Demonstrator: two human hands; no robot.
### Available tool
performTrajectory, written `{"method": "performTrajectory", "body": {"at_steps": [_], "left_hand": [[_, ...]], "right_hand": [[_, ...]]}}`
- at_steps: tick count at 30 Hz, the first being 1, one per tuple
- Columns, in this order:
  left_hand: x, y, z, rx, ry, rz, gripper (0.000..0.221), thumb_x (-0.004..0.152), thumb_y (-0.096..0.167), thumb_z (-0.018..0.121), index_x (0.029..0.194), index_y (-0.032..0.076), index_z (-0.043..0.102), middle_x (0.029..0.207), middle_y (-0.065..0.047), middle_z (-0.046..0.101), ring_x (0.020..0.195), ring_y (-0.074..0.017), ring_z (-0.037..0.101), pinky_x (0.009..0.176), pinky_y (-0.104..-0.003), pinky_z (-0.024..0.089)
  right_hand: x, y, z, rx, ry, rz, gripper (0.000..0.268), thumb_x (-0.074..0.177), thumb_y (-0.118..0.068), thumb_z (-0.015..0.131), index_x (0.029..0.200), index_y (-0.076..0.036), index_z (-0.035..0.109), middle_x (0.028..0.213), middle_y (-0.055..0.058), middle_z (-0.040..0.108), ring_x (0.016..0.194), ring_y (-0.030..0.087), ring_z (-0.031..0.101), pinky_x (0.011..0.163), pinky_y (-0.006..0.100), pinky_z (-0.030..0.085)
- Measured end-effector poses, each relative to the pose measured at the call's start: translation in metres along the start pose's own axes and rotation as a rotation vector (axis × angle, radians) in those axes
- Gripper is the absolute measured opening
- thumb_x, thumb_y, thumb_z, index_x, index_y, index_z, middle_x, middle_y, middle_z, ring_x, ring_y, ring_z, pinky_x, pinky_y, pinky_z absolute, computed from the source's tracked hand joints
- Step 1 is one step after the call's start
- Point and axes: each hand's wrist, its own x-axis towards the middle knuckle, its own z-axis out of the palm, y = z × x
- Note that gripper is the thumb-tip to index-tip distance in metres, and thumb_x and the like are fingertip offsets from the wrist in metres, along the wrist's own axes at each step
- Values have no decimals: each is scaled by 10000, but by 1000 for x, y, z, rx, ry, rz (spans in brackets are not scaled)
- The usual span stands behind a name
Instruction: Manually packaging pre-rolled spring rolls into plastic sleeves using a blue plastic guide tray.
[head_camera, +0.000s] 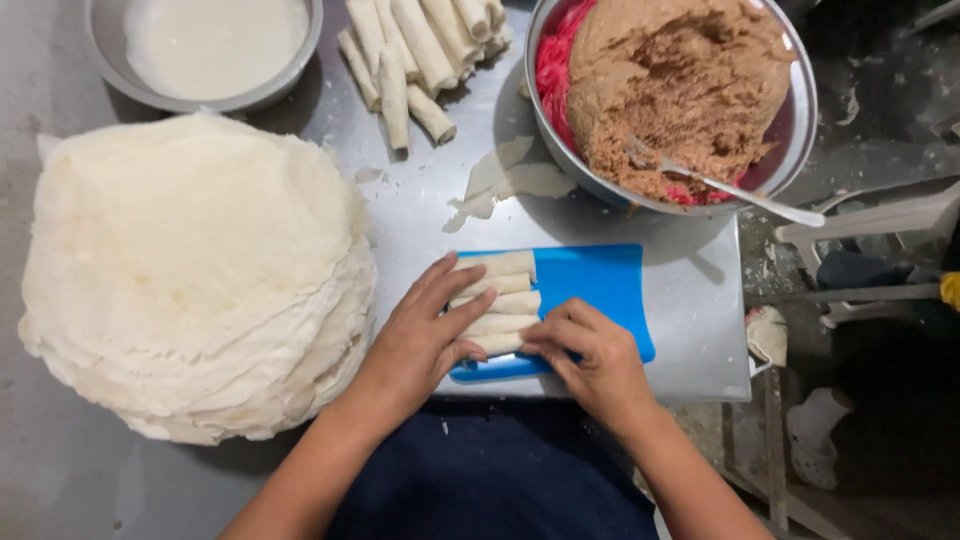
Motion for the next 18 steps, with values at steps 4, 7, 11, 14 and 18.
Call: {"method": "performTrajectory", "body": {"at_steps": [4,7,11,14,18], "left_hand": [[1,9,7,174,0,27,696,833,424,720,1439,112,582,1511,-154,507,1470,-460,365,1213,-606,254],[12,12,18,266,6,49,825,821,490,689,1522,104,485,1560,-160,458,1491,-432,349,1229,-611,204],[14,5,28,263,-51,51,808,871,478,632,1541,66,448,1558,-181,464,1485,-420,359,1223,-606,186],[14,6,27,251,-54,39,810,874,495,624,1541,65,455,1555,-181,473,1486,-405,360,1227,-593,178],[10,-4,32,463,-34,111,902,798,497,784,1527,95,437,1635,-101,391,1525,-338,330,1246,-546,222]], "right_hand": [[0,0,-3,-27,-40,-9,102,856,-121,799,869,-219,823,758,-10,686,643,187,679,612,312,572],[4,0,-7,30,-52,17,107,834,-99,812,872,-198,827,755,11,700,662,202,701,630,331,583],[16,0,-21,214,-63,120,116,845,-82,792,916,-154,848,755,67,773,704,243,752,666,387,613],[37,2,-29,-15,27,84,211,887,-80,765,1069,-175,812,857,47,763,812,254,758,722,375,616],[65,15,-16,-188,-188,-96,405,929,21,636,1258,-199,723,1109,29,642,912,222,691,734,351,529]]}}
